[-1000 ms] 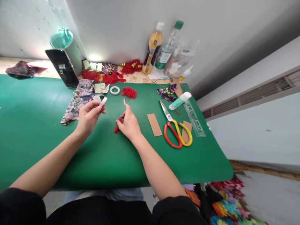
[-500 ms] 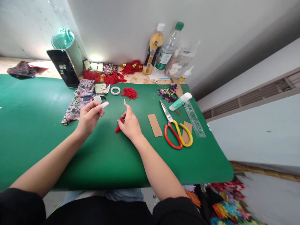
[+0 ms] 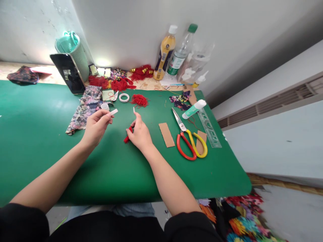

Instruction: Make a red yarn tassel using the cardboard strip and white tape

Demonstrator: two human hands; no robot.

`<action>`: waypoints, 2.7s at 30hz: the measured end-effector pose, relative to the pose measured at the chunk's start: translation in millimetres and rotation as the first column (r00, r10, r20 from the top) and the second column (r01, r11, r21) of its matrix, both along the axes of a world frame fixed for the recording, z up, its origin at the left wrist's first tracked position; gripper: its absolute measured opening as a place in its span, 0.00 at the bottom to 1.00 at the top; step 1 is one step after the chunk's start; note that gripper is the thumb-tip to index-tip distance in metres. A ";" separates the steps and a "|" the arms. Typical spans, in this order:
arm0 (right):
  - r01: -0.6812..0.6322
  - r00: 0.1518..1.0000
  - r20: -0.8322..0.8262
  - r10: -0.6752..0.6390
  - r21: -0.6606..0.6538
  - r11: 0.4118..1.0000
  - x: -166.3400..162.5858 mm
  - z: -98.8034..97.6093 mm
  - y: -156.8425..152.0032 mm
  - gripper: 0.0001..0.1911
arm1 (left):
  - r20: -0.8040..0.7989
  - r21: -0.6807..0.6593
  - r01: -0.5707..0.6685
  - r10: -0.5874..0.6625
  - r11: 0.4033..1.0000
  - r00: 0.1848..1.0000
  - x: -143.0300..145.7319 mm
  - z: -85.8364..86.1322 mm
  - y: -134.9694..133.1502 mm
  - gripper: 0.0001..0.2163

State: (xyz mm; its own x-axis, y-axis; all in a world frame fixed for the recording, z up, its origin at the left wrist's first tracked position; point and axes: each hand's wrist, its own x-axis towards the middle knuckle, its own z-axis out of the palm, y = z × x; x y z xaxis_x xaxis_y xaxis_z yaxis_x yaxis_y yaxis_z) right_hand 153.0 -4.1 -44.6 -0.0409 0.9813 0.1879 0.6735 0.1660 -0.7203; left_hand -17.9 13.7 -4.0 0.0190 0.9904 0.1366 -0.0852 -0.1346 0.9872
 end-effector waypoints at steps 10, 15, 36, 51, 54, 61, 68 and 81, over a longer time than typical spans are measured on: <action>0.012 0.997 -0.078 -0.009 0.040 0.999 0.1 0.5 0.1 0.31 | -0.543 0.052 -0.029 0.052 0.998 0.838 -1.2 -0.7 -0.1 0.09; -0.013 0.929 -0.369 0.039 0.074 0.997 -2.6 7.5 -0.1 0.29 | -0.898 0.080 0.104 0.026 0.991 0.438 -1.5 -1.3 -4.6 0.13; -0.085 0.904 -0.354 0.241 0.404 0.911 -9.7 17.3 -13.5 0.32 | -0.163 -0.008 0.215 -0.214 0.976 0.963 6.0 5.2 -7.3 0.09; -0.019 0.856 -0.495 0.147 0.256 0.967 -8.3 31.6 -14.6 0.22 | -0.250 0.016 0.156 -0.148 0.988 0.957 6.8 4.2 -8.8 0.10; -0.003 0.851 -0.511 0.118 0.221 0.975 -7.5 31.1 -13.0 0.20 | -0.358 0.082 0.168 -0.128 0.982 0.925 7.5 4.3 -11.2 0.09; -0.020 0.865 -0.481 0.146 0.258 0.966 -8.3 31.2 -13.2 0.18 | -0.211 0.105 0.270 -0.244 0.957 0.947 8.5 2.9 -14.5 0.20; -0.044 0.932 -0.329 0.155 0.322 0.946 -5.5 28.0 -15.2 0.20 | -0.012 -0.108 0.469 -0.473 0.876 0.881 14.3 1.1 -14.2 0.28; -0.011 0.933 -0.326 0.151 0.395 0.919 2.6 32.5 -13.9 0.18 | -0.115 -0.127 0.538 -0.551 0.833 0.826 15.9 2.0 -15.9 0.23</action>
State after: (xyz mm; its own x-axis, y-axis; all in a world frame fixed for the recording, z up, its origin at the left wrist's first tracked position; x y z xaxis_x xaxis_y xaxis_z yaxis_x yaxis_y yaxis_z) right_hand 155.6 -18.0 -12.1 0.0187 0.8268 0.5622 0.3679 0.5172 -0.7728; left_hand -1.9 -2.2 -2.0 0.5712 0.8208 0.0069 0.0210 -0.0230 0.9995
